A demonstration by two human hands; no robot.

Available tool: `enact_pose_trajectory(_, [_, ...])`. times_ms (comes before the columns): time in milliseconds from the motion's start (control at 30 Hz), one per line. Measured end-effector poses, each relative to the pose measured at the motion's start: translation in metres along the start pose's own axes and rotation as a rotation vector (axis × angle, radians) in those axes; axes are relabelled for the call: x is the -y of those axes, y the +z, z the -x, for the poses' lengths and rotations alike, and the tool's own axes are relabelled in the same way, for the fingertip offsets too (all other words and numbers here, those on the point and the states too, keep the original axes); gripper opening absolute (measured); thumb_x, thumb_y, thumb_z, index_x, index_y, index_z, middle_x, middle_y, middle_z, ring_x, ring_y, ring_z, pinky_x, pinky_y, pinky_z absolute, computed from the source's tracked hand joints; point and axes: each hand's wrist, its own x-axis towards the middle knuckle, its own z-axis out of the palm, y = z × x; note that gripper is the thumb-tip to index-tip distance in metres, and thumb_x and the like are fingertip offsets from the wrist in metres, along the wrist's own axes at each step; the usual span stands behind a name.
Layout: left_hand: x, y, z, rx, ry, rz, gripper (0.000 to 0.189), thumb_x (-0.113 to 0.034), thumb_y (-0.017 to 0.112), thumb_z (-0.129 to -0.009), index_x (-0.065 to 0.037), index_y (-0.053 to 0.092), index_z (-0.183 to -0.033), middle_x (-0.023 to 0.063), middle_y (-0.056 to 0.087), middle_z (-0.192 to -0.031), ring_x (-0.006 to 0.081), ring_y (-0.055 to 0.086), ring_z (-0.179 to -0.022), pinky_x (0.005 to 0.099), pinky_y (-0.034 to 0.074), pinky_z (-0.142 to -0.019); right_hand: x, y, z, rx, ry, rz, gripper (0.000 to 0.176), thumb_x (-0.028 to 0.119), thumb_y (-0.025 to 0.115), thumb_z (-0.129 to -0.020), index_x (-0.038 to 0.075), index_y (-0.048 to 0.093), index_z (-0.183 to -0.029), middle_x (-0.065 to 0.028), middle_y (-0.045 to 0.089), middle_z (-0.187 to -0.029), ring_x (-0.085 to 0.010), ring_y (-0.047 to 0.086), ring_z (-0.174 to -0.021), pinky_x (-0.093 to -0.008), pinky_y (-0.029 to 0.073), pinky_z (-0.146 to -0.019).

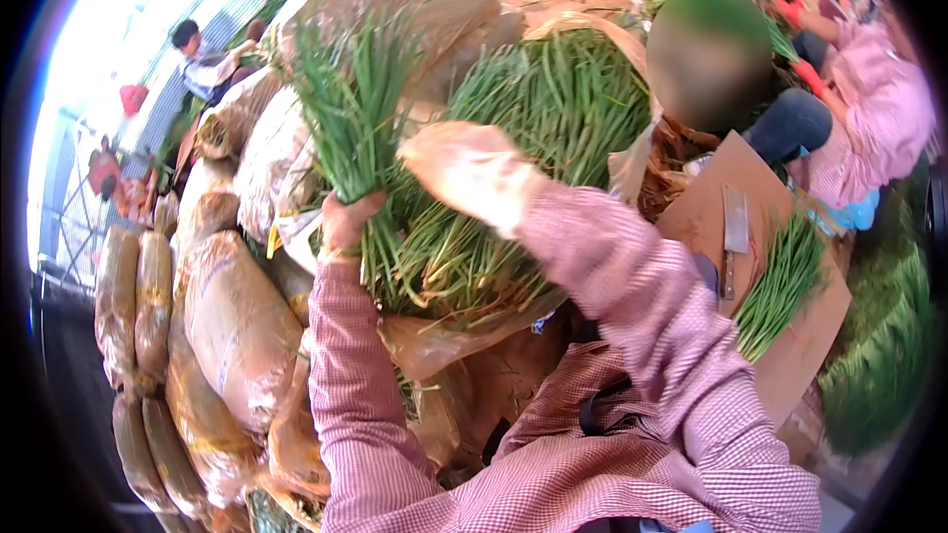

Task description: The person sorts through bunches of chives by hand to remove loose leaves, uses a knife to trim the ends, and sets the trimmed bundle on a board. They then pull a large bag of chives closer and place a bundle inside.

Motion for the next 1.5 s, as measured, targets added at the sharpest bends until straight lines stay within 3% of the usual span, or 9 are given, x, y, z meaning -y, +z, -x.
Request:
enact_pose_trajectory(100, [0.007, 0.002, -0.001, 0.004, -0.004, 0.085, 0.042, -0.016, 0.079, -0.065, 0.001, 0.069, -0.102, 0.0071, 0.069, -0.092, 0.0173, 0.064, -0.079, 0.0300, 0.050, -0.076, -0.003, 0.067, -0.021, 0.385, -0.017, 0.324, 0.015, 0.012, 0.059, -0.084, 0.007, 0.069, -0.093, -0.0077, 0.069, -0.093, -0.0205, 0.067, -0.088, -0.0309, 0.056, -0.075])
enact_pose_trajectory(367, [0.029, -0.005, -0.010, -0.024, -0.064, 0.242, 0.041, -0.010, 0.080, -0.064, 0.001, 0.067, -0.101, 0.0078, 0.069, -0.092, 0.0177, 0.065, -0.075, 0.0309, 0.053, -0.071, -0.003, 0.087, 0.021, 0.215, 0.137, 0.123, 0.017, 0.019, 0.056, -0.082, 0.014, 0.072, -0.080, -0.0051, 0.070, -0.089, -0.0228, 0.067, -0.089, -0.0324, 0.049, -0.081])
enact_pose_trajectory(467, [0.027, -0.002, 0.009, -0.077, -0.075, 0.476, 0.036, -0.006, 0.079, -0.068, 0.002, 0.065, -0.101, 0.0082, 0.068, -0.087, 0.0198, 0.066, -0.068, 0.0318, 0.054, -0.058, 0.009, 0.044, 0.048, 0.374, 0.175, 0.174, 0.028, 0.029, 0.050, -0.088, 0.007, 0.063, -0.100, -0.0061, 0.068, -0.091, -0.0246, 0.063, -0.098, -0.0363, 0.044, -0.094])
enact_pose_trajectory(667, [0.049, 0.001, 0.036, -0.067, -0.128, 0.645, 0.042, -0.006, 0.079, -0.070, 0.002, 0.062, -0.108, 0.0093, 0.067, -0.092, 0.0190, 0.066, -0.072, 0.0302, 0.057, -0.062, 0.005, 0.061, 0.091, 0.313, 0.173, 0.111, 0.044, 0.033, 0.037, -0.094, 0.004, 0.052, -0.124, -0.0094, 0.062, -0.113, -0.0246, 0.055, -0.111, -0.0389, 0.032, -0.107])
enact_pose_trajectory(900, [0.035, -0.002, 0.026, -0.020, -0.059, 0.414, 0.037, -0.009, 0.075, -0.071, 0.002, 0.065, -0.105, 0.0089, 0.067, -0.091, 0.0182, 0.064, -0.076, 0.0318, 0.052, -0.071, 0.008, 0.042, 0.069, 0.453, 0.203, 0.098, 0.043, 0.033, 0.036, -0.095, 0.008, 0.051, -0.127, -0.0090, 0.061, -0.120, -0.0234, 0.054, -0.116, -0.0382, 0.032, -0.106])
enact_pose_trajectory(1133, [-0.012, -0.011, 0.003, 0.285, -0.313, 0.181, 0.045, -0.005, 0.076, -0.070, 0.004, 0.060, -0.112, 0.0124, 0.067, -0.094, 0.0214, 0.066, -0.078, 0.0331, 0.055, -0.069, 0.004, 0.052, 0.055, 0.311, 0.166, 0.078, 0.037, 0.033, 0.042, -0.095, 0.007, 0.064, -0.107, -0.0103, 0.065, -0.109, -0.0264, 0.057, -0.110, -0.0389, 0.035, -0.103])
enact_pose_trajectory(1233, [-0.013, 0.000, 0.007, 0.248, -0.230, 0.303, 0.045, -0.002, 0.076, -0.069, 0.003, 0.060, -0.111, 0.0114, 0.067, -0.093, 0.0212, 0.066, -0.076, 0.0329, 0.056, -0.068, 0.003, 0.048, 0.056, 0.282, 0.150, 0.051, 0.033, 0.028, 0.051, -0.092, 0.005, 0.062, -0.112, -0.0143, 0.065, -0.112, -0.0291, 0.058, -0.110, -0.0390, 0.042, -0.099])
enact_pose_trajectory(1367, [0.005, -0.002, 0.011, 0.154, -0.041, 0.359, 0.034, -0.001, 0.076, -0.068, 0.000, 0.068, -0.101, 0.0083, 0.070, -0.089, 0.0185, 0.066, -0.075, 0.0322, 0.054, -0.071, 0.002, 0.019, 0.037, 0.269, 0.371, -0.351, 0.032, 0.024, 0.060, -0.089, 0.008, 0.062, -0.117, -0.0129, 0.064, -0.115, -0.0300, 0.058, -0.110, -0.0364, 0.047, -0.095])
enact_pose_trajectory(1500, [-0.002, 0.008, 0.031, 0.026, 0.096, 0.341, 0.029, 0.003, 0.074, -0.067, 0.000, 0.070, -0.096, 0.0066, 0.071, -0.088, 0.0154, 0.066, -0.073, 0.0297, 0.053, -0.071, 0.008, 0.009, 0.025, 0.105, 0.508, -1.224, 0.074, 0.042, 0.067, -0.086, -0.009, 0.042, -0.132, -0.0227, 0.053, -0.129, -0.0280, 0.054, -0.118, -0.0344, 0.044, -0.099])
